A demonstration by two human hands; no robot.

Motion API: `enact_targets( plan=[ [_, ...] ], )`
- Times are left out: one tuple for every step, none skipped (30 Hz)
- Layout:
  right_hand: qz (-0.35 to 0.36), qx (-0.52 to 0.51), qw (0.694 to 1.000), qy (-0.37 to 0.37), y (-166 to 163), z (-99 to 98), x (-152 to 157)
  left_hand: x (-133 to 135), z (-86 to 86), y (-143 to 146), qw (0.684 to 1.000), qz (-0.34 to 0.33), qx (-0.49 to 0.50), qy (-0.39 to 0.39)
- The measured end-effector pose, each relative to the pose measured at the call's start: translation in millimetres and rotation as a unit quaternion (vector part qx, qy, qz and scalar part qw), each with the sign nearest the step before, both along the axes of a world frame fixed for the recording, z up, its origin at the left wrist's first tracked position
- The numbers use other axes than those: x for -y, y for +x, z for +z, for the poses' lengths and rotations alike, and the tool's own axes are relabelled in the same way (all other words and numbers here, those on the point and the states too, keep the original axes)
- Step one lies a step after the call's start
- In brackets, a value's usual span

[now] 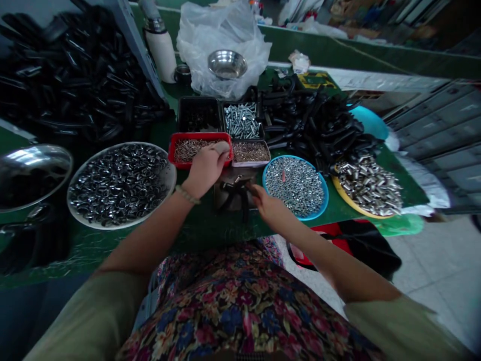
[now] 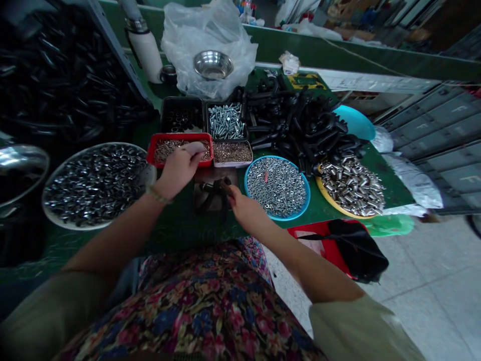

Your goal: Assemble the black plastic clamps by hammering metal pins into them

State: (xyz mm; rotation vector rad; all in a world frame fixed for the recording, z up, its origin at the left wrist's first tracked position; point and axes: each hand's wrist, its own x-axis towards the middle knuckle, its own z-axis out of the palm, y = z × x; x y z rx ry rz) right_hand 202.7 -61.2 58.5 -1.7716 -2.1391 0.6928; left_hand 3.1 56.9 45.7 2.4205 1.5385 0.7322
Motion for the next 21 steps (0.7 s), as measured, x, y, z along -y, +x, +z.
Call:
enact_targets(
  plan=[
    [0.010,0.007,1.000,-0.022,0.4,-2.9,0.5,-19.2,2.0,11.3,0.999,-0.018,-0.036,0.006],
    [0.011,0.000,1.000,-0.020,1.7,-5.4,0.8,-37.0,2.4,24.7,0.995,-0.049,-0.082,0.000],
    [0.003,-0.020,1.000,0.002,4.1,-6.9,1.3,-52.6,1.3,38.9,0.990,-0.072,-0.122,-0.008],
    [-0.013,-0.045,0.998,0.037,7.3,-7.2,2.2,-65.4,-0.7,52.5,0.984,-0.087,-0.156,-0.018],
    [-0.039,-0.065,0.994,0.074,11.3,-6.4,3.4,-75.0,-3.5,64.4,0.978,-0.096,-0.184,-0.029],
    [-0.067,-0.077,0.989,0.103,15.7,-4.9,4.9,-81.6,-6.4,73.8,0.974,-0.098,-0.202,-0.037],
    [-0.096,-0.081,0.985,0.121,20.2,-3.1,6.6,-85.5,-9.3,80.5,0.971,-0.096,-0.214,-0.043],
    [-0.120,-0.078,0.981,0.128,24.4,-1.3,8.1,-87.5,-11.8,84.6,0.970,-0.093,-0.220,-0.046],
    [-0.137,-0.073,0.980,0.127,28.1,-0.2,9.3,-88.3,-13.8,86.4,0.970,-0.090,-0.223,-0.046],
    [-0.149,-0.069,0.979,0.124,31.0,0.1,9.9,-88.4,-15.3,86.6,0.969,-0.088,-0.225,-0.044],
    [-0.156,-0.069,0.978,0.122,33.1,-0.5,10.1,-88.4,-16.4,86.0,0.969,-0.087,-0.228,-0.041],
    [-0.161,-0.071,0.977,0.122,34.4,-2.1,9.8,-88.5,-17.1,85.2,0.968,-0.086,-0.231,-0.038],
    [-0.163,-0.074,0.976,0.120,34.9,-4.3,9.2,-88.6,-17.5,84.8,0.968,-0.086,-0.234,-0.037],
    [-0.165,-0.077,0.976,0.118,34.9,-7.0,8.5,-88.7,-17.6,84.8,0.967,-0.087,-0.236,-0.037],
    [-0.166,-0.078,0.976,0.115,34.5,-9.6,7.9,-88.8,-17.5,85.2,0.967,-0.088,-0.236,-0.039],
    [-0.166,-0.078,0.977,0.112,34.0,-12.0,7.4,-88.7,-17.2,85.8,0.967,-0.088,-0.236,-0.041],
    [-0.166,-0.078,0.977,0.109,33.4,-13.9,7.3,-88.4,-16.5,86.5,0.967,-0.087,-0.236,-0.042],
    [-0.167,-0.079,0.977,0.110,33.0,-15.2,7.6,-87.7,-15.7,86.9,0.968,-0.085,-0.234,-0.042],
    [-0.168,-0.082,0.976,0.111,32.8,-16.0,8.2,-86.6,-14.7,86.9,0.969,-0.082,-0.227,-0.042],
    [-0.168,-0.086,0.975,0.114,32.8,-16.4,9.0,-85.3,-13.6,86.4,0.972,-0.080,-0.218,-0.042],
    [-0.169,-0.091,0.974,0.117,33.1,-16.4,9.8,-83.8,-12.5,85.6,0.974,-0.078,-0.206,-0.045]
  ],
)
